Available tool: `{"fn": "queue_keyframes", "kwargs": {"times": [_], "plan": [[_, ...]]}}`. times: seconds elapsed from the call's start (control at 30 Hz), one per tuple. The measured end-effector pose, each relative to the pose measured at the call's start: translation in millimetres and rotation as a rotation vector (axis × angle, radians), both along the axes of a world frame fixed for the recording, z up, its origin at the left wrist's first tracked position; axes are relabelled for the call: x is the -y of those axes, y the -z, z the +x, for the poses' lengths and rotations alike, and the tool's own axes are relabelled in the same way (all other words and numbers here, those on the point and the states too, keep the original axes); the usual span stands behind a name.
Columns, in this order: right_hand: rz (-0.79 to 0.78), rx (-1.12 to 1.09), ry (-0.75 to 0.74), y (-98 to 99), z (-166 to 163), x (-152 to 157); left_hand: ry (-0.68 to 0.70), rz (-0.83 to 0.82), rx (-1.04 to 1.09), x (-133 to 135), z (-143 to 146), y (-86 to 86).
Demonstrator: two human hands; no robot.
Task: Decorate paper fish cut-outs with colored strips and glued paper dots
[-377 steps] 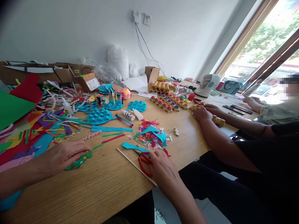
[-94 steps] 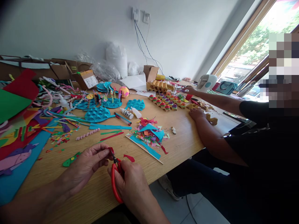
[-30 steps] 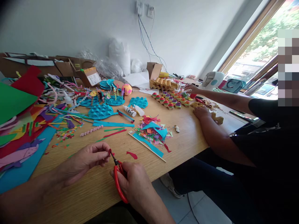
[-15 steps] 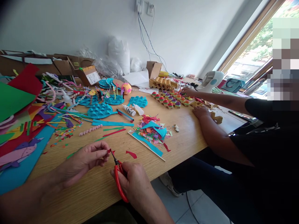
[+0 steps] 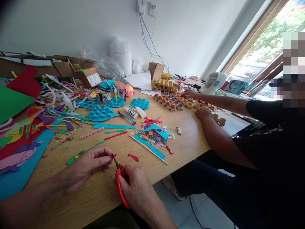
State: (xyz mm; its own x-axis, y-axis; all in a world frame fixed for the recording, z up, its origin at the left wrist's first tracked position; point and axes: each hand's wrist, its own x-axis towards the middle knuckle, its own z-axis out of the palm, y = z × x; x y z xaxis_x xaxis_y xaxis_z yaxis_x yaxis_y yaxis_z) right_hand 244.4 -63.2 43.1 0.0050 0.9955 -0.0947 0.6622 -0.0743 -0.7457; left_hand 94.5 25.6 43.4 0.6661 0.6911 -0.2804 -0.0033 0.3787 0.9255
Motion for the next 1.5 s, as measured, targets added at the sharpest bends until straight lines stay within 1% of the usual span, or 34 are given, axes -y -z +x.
{"fn": "queue_keyframes", "kwargs": {"times": [0.3, 0.7, 0.8, 0.87, 1.03, 1.13, 1.23, 1.3, 1.4, 1.5], "plan": [[-0.036, -0.010, -0.002, 0.3, 2.5, 0.4, 0.035, 0.035, -0.029, -0.1, 0.1, 1.3], [-0.032, -0.037, -0.001, 1.6, 5.8, 3.4, -0.025, 0.037, -0.070, -1.3, 1.0, -2.8], [-0.021, -0.049, 0.008, 0.2, 8.4, 3.8, -0.021, 0.092, -0.114, -3.5, 0.6, -4.6], [-0.009, -0.075, 0.017, -2.1, 10.1, 1.5, 0.014, 0.161, -0.153, -5.7, 0.4, -4.5], [0.121, -0.106, 0.045, -12.2, 8.4, -15.7, 0.134, 0.339, -0.300, -10.0, 0.9, -2.0], [0.170, -0.045, 0.005, -18.6, 3.9, -26.9, 0.133, 0.426, -0.280, -10.7, 1.4, -4.0], [0.180, 0.020, -0.027, -21.6, 0.9, -33.1, 0.118, 0.448, -0.241, -11.4, 0.8, -7.2], [0.180, 0.020, -0.046, -21.0, 0.4, -35.0, 0.115, 0.447, -0.239, -12.2, 0.1, -7.9], [0.175, -0.028, -0.051, -17.1, 0.8, -36.4, 0.117, 0.444, -0.234, -13.0, 0.1, -6.9], [0.158, -0.131, 0.004, -10.7, 0.6, -37.4, 0.117, 0.394, -0.237, -11.8, 1.9, -5.7]]}}
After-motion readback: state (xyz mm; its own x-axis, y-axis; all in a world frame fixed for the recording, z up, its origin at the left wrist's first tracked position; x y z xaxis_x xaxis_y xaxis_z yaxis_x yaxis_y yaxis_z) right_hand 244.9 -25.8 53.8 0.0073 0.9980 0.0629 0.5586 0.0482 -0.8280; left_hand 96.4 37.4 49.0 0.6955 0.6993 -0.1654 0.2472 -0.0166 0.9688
